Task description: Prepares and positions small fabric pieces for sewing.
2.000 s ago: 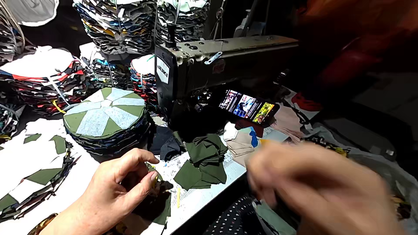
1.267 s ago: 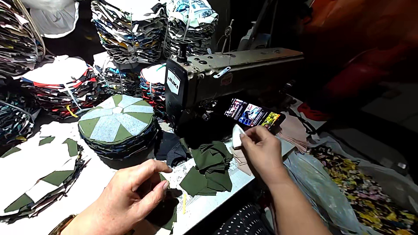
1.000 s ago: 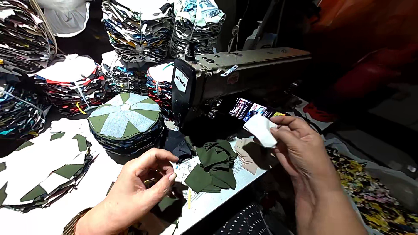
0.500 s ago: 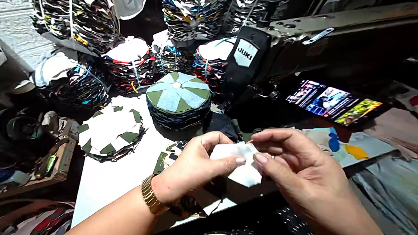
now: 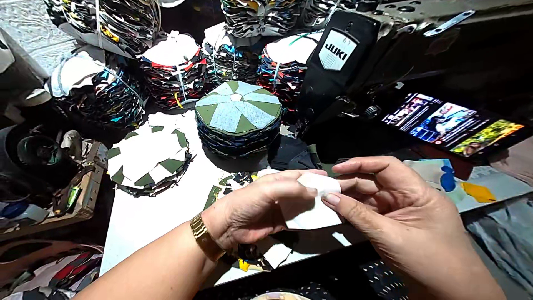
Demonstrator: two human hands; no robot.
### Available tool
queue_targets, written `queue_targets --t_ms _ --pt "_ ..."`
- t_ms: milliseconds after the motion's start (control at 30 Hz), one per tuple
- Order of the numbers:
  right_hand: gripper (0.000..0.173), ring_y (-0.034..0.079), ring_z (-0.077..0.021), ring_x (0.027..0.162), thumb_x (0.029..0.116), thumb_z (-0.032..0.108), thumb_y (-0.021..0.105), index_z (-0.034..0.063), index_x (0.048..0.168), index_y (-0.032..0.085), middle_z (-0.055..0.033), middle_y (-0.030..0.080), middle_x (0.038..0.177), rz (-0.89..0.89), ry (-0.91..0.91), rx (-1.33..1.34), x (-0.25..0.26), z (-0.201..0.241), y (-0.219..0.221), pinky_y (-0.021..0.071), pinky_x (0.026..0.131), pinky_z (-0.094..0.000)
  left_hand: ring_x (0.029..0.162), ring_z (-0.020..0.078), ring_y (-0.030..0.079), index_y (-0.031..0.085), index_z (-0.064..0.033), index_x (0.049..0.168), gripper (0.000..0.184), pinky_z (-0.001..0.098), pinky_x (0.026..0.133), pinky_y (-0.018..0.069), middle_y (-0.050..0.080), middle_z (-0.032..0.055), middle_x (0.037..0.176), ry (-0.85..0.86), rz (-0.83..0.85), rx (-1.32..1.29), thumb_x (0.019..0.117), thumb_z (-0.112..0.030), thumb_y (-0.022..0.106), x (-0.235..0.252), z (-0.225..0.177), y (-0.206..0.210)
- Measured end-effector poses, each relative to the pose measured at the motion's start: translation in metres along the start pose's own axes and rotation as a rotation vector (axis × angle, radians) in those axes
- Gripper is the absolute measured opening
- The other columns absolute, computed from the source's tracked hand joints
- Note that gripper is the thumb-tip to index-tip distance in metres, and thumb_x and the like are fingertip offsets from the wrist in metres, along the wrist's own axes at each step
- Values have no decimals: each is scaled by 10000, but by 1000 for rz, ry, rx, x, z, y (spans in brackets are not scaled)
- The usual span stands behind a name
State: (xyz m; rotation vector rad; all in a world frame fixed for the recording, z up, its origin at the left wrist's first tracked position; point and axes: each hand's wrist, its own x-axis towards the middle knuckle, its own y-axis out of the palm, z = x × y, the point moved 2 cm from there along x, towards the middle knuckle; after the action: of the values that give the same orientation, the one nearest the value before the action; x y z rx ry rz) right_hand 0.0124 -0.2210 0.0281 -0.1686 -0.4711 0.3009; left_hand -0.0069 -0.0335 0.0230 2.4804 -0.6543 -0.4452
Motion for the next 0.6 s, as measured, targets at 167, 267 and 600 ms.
queue_targets --t_ms 167,267,600 --pt "288 696 -30 845 951 215 657 120 1219 616 53 702 1004 -46 -135 -390 -1 -8 -4 616 724 -198 898 133 702 605 -29 1161 219 317 869 603 679 61 995 -20 -60 69 1089 -62 402 5 5 2" --pt "294 644 -39 841 958 250 672 55 1177 644 4 652 989 -132 -247 -517 -3 -10 -4 580 735 -211 918 145 703 584 -20 1212 224 320 875 604 670 77 1024 -7 -60 57 1095 -66 399 6 4 3" --pt "170 565 -20 899 936 227 718 83 1023 739 0 564 1012 -260 -324 -505 -8 -15 1 492 761 -145 983 152 695 580 -24 1263 259 319 934 578 668 82 1078 2 -45 -42 1082 -20 395 6 5 8"
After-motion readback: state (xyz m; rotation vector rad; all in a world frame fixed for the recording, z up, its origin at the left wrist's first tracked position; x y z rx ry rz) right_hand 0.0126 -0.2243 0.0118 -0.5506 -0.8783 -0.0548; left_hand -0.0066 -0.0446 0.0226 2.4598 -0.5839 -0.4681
